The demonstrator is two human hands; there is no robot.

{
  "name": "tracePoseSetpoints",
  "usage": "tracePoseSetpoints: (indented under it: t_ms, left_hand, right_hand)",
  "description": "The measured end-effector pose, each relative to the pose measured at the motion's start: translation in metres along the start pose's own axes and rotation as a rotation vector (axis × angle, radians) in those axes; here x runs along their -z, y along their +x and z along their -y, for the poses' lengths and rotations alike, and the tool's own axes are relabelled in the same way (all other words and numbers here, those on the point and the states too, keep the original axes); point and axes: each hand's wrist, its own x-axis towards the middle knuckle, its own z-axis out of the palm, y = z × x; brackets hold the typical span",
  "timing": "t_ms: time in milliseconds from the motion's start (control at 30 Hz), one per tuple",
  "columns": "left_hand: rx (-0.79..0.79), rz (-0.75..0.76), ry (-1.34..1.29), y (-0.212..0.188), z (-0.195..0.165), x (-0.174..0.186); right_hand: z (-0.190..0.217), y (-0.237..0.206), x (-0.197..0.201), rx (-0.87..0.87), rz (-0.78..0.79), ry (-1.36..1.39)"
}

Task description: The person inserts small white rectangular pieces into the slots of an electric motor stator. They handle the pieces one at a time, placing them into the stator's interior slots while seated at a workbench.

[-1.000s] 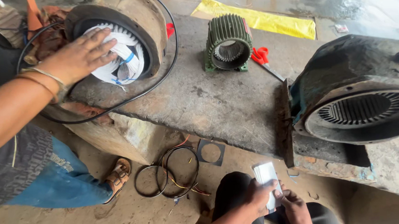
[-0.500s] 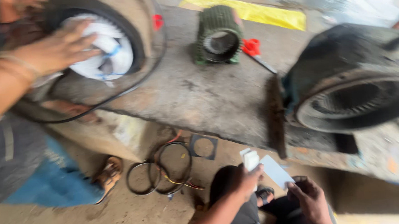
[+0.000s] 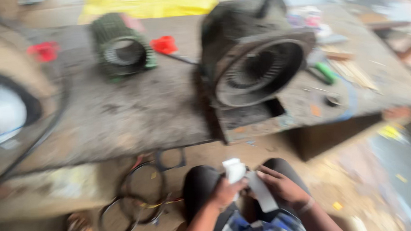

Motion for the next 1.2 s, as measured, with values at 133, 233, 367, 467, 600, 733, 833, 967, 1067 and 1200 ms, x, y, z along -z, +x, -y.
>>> tracePoseSetpoints:
  t_ms: [133,233,367,467,600,733,833,967,1067,1200]
  left_hand:
    - [-0.191,-0.019,0.216,-0.002,0.003,0.007]
    - [-0.178,-0.055,0.323,-0.001,-0.001,0.006]
    - [-0.176,-0.036,0.263,-0.002,-0.006,0.005]
    - [-0.156,-0.03,0.267,-0.004,-0.012,0.005]
    - [-0.067,-0.09,0.293,-0.008,-0.025,0.004]
    - [-0.154,-0.125,0.52,-0.011,-0.035,0.004]
    - [-0.18,-0.122,0.67,-0.011,-0.033,0.005]
    - [-0.136,-0.138,0.728,-0.009,-0.023,0.007]
    - [-0.435,-0.201,0.68,-0.004,-0.019,0.01]
    - [-0.32,-0.223,0.679,0.004,-0.017,0.018]
  right_hand:
    - [-0.012,0.007,-0.012,0.056,0.096,0.02]
    - [-0.015,0.013,-0.011,0.025,-0.105,0.003]
    - [-0.016,0.028,0.0,0.062,0.137,-0.047]
    - [-0.013,0.04,0.005,0.091,0.23,-0.069]
    - [-0.003,0.049,0.0,0.175,0.16,-0.263]
    - [0.002,0.051,-0.013,0.351,0.092,-0.543]
    - [0.002,0.047,-0.023,0.369,-0.091,-0.616]
    - [-0.002,0.045,-0.032,0.597,-0.126,-0.752]
    - [-0.003,0.048,-0.034,0.754,-0.118,-0.81]
    - [-0.001,0.052,-0.032,0.841,-0.082,-0.856]
